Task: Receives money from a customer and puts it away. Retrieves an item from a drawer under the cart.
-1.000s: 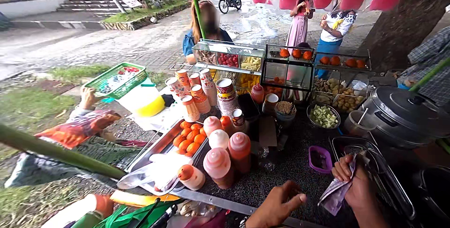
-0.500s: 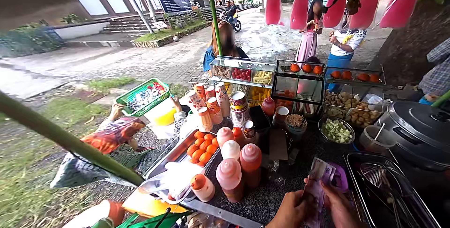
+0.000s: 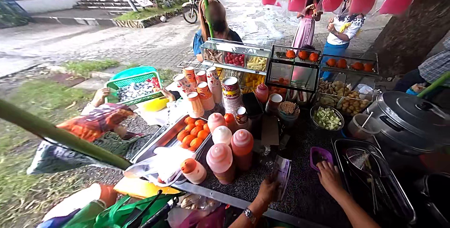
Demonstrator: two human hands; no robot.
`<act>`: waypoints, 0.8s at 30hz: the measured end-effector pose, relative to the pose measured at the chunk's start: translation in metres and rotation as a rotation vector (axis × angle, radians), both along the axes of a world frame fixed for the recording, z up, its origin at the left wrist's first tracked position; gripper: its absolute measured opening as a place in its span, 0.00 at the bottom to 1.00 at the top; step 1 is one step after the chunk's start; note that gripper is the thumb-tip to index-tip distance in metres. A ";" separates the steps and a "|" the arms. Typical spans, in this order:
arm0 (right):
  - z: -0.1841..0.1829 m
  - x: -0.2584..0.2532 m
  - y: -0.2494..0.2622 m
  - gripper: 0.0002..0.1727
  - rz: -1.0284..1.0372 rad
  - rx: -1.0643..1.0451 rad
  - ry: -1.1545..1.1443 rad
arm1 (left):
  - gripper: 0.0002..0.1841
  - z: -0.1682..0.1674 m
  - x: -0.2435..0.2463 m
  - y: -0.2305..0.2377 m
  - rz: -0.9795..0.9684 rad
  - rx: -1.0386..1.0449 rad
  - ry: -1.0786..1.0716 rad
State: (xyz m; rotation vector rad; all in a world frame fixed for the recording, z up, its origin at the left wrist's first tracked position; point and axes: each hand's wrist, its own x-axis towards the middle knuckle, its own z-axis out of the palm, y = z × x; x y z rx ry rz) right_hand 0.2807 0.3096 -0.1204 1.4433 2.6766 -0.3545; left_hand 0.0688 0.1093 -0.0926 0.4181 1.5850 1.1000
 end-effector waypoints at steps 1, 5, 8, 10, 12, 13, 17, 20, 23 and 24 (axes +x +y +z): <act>-0.002 0.000 0.002 0.17 0.029 0.029 -0.002 | 0.14 -0.003 0.000 0.002 -0.016 -0.006 0.008; 0.003 0.002 0.008 0.16 0.108 0.047 0.041 | 0.16 -0.010 0.002 0.016 -0.097 -0.039 0.135; 0.014 0.009 -0.002 0.13 0.124 0.108 0.163 | 0.19 -0.019 0.007 0.034 -0.137 -0.084 0.217; 0.028 0.013 -0.010 0.11 0.144 0.189 0.256 | 0.21 -0.026 0.015 0.050 -0.177 -0.122 0.264; 0.044 0.015 -0.015 0.11 0.153 0.202 0.286 | 0.23 -0.028 0.029 0.067 -0.250 -0.140 0.281; 0.050 0.015 -0.016 0.11 0.162 0.215 0.296 | 0.24 -0.029 0.039 0.078 -0.287 -0.137 0.274; 0.060 0.009 -0.015 0.11 0.185 0.187 0.313 | 0.22 -0.027 0.076 0.118 -0.361 -0.053 0.069; 0.052 0.004 -0.009 0.15 0.153 0.005 0.184 | 0.19 -0.033 0.087 0.139 -0.439 0.006 -0.099; 0.027 0.004 -0.002 0.16 0.134 -0.069 0.094 | 0.16 -0.042 0.091 0.145 -0.456 -0.002 -0.151; 0.020 0.005 -0.001 0.16 0.137 -0.068 0.074 | 0.15 -0.044 0.091 0.146 -0.443 -0.014 -0.154</act>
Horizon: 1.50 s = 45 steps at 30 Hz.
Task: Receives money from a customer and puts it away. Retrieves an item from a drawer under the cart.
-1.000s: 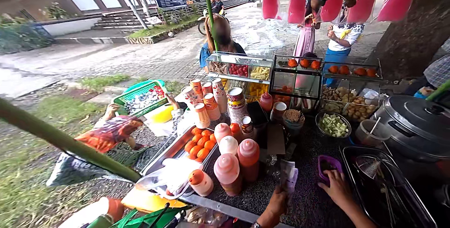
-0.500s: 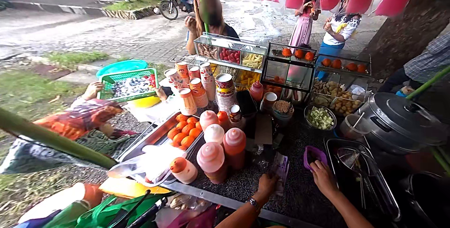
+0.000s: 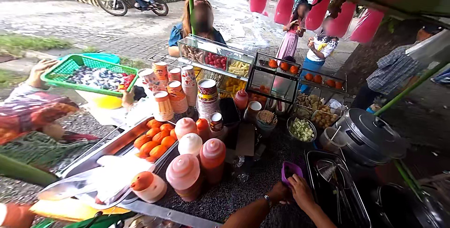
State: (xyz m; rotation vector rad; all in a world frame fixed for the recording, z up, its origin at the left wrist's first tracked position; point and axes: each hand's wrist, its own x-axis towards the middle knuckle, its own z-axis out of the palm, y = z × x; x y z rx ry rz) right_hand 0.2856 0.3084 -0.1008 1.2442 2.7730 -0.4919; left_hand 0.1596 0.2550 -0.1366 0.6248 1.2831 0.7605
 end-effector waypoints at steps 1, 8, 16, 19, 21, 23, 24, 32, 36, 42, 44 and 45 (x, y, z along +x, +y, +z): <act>-0.006 0.001 0.000 0.17 0.010 0.013 -0.011 | 0.15 -0.001 0.000 -0.001 0.009 -0.009 0.006; -0.005 -0.001 -0.003 0.26 0.034 -0.064 -0.183 | 0.20 0.003 -0.009 -0.016 -0.100 -0.042 0.163; 0.032 0.075 -0.110 0.21 -0.134 -0.589 0.164 | 0.21 0.028 -0.049 -0.110 -0.041 0.035 0.145; -0.013 0.123 -0.141 0.24 -0.125 -0.981 -0.230 | 0.21 0.038 -0.055 -0.143 -0.014 0.035 0.117; -0.058 0.154 -0.164 0.28 -0.335 -1.066 -0.266 | 0.20 0.043 -0.053 -0.162 -0.045 0.025 0.081; -0.097 0.178 -0.180 0.32 -0.629 -1.104 -0.136 | 0.19 0.044 -0.044 -0.176 -0.087 0.015 0.044; -0.107 0.182 -0.184 0.33 -0.779 -1.133 -0.038 | 0.19 0.045 -0.039 -0.182 -0.112 0.016 0.030; -0.140 0.155 -0.169 0.18 -1.337 -1.194 0.806 | 0.19 0.012 0.008 -0.236 -0.182 -0.033 -0.053; -0.160 0.151 -0.170 0.14 -1.311 -1.166 0.969 | 0.13 -0.017 0.037 -0.265 -0.139 0.028 0.032; -0.172 0.170 -0.202 0.13 -1.182 -1.214 1.071 | 0.10 -0.043 0.083 -0.312 0.021 0.101 0.258; -0.175 0.188 -0.235 0.13 -1.145 -1.242 1.050 | 0.10 -0.044 0.095 -0.329 0.131 0.091 0.282; -0.176 0.196 -0.252 0.13 -1.125 -1.255 1.037 | 0.10 -0.045 0.101 -0.336 0.202 0.091 0.298</act>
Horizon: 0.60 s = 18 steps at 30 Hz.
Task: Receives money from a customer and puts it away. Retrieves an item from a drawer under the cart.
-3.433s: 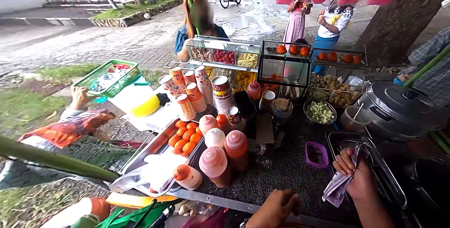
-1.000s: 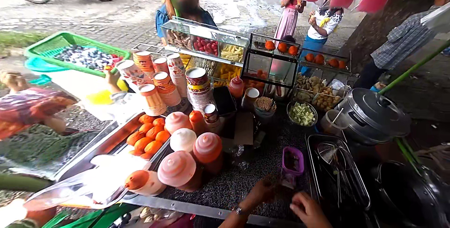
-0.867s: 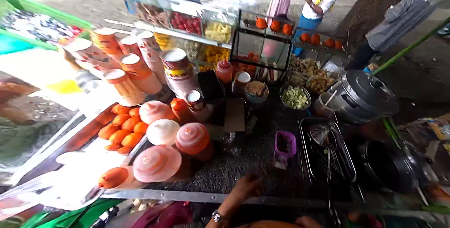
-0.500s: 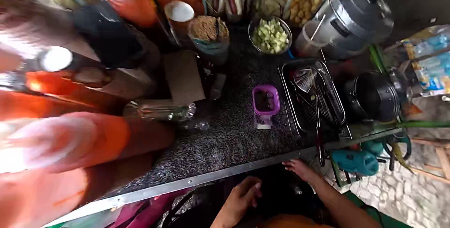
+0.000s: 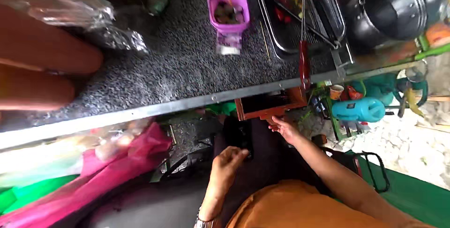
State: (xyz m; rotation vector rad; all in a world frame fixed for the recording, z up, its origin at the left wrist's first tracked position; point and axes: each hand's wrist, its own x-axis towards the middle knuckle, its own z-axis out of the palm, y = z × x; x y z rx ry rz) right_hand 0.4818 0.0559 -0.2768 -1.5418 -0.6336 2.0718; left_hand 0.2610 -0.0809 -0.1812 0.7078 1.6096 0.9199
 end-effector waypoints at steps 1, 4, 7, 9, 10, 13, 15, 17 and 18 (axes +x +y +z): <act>-0.002 0.008 -0.017 0.13 0.013 -0.002 0.004 | 0.11 -0.001 0.005 -0.006 0.054 0.013 0.008; -0.012 0.024 -0.058 0.14 0.038 -0.002 0.014 | 0.17 -0.007 0.013 -0.024 0.060 0.074 0.070; -0.028 0.033 -0.073 0.18 0.125 0.029 0.005 | 0.17 -0.011 0.020 -0.033 0.003 0.107 0.118; -0.025 0.040 -0.071 0.25 0.326 0.082 -0.056 | 0.15 -0.015 0.024 -0.037 -0.020 0.135 0.127; -0.017 0.043 -0.067 0.28 0.483 0.126 -0.142 | 0.14 -0.017 0.026 -0.039 -0.037 0.136 0.130; 0.021 0.054 -0.047 0.25 0.916 0.391 -0.456 | 0.14 -0.024 0.031 -0.044 -0.104 0.126 0.145; 0.044 0.058 -0.036 0.16 0.877 0.687 -0.532 | 0.14 -0.028 0.036 -0.045 -0.140 0.132 0.152; 0.052 0.052 -0.020 0.10 0.750 0.954 -0.594 | 0.14 -0.032 0.042 -0.044 -0.168 0.141 0.156; 0.049 0.046 -0.008 0.10 0.726 1.031 -0.638 | 0.14 -0.033 0.045 -0.043 -0.178 0.144 0.151</act>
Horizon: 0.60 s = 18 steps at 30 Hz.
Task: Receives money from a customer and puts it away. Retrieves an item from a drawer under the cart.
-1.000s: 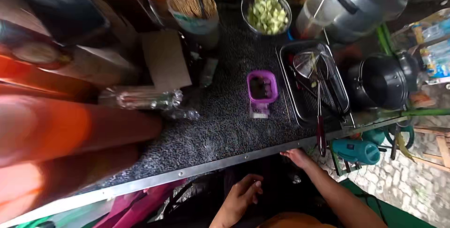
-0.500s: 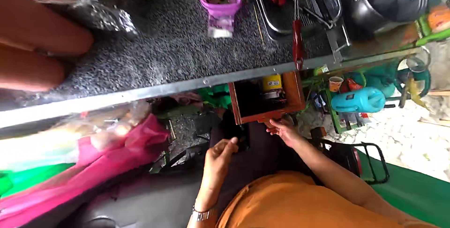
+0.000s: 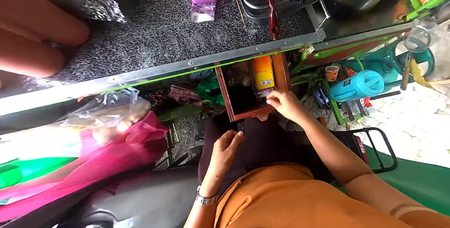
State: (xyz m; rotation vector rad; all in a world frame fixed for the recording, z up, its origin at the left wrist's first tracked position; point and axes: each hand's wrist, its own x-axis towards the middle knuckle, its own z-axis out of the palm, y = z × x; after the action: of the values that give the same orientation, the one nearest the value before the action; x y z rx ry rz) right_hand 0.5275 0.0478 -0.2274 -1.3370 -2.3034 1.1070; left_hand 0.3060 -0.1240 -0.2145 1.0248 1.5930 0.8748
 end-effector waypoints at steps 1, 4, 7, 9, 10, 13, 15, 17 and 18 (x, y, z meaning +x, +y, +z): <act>-0.005 -0.009 0.013 0.11 0.014 0.059 -0.049 | 0.14 -0.002 0.003 0.001 -0.011 0.001 -0.008; -0.034 -0.041 0.047 0.33 0.186 0.087 -0.369 | 0.13 -0.003 0.009 0.003 -0.047 -0.016 -0.015; -0.050 -0.064 0.067 0.37 0.300 0.027 -0.541 | 0.13 -0.004 0.010 0.000 -0.067 -0.025 0.011; -0.040 -0.063 0.081 0.26 0.254 0.081 -0.486 | 0.14 -0.006 0.007 -0.004 -0.055 -0.028 0.023; -0.038 -0.058 0.089 0.22 0.229 0.104 -0.450 | 0.14 -0.007 0.005 -0.006 -0.042 -0.034 0.020; -0.037 -0.051 0.097 0.28 0.241 0.081 -0.479 | 0.14 -0.016 0.000 -0.008 -0.017 -0.084 0.004; -0.046 -0.054 0.086 0.44 0.308 0.084 -0.590 | 0.15 -0.023 0.001 -0.005 -0.045 -0.123 -0.005; -0.055 -0.059 0.080 0.37 0.343 0.107 -0.622 | 0.16 -0.029 0.003 0.001 -0.087 -0.135 0.005; -0.056 -0.058 0.083 0.28 0.329 0.143 -0.581 | 0.16 -0.029 0.003 0.003 -0.100 -0.135 0.011</act>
State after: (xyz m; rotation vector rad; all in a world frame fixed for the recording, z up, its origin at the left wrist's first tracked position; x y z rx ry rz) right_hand 0.4692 0.1306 -0.2836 -1.3935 -3.0408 0.6630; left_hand 0.3087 -0.1212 -0.2438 1.0057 1.5737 0.6855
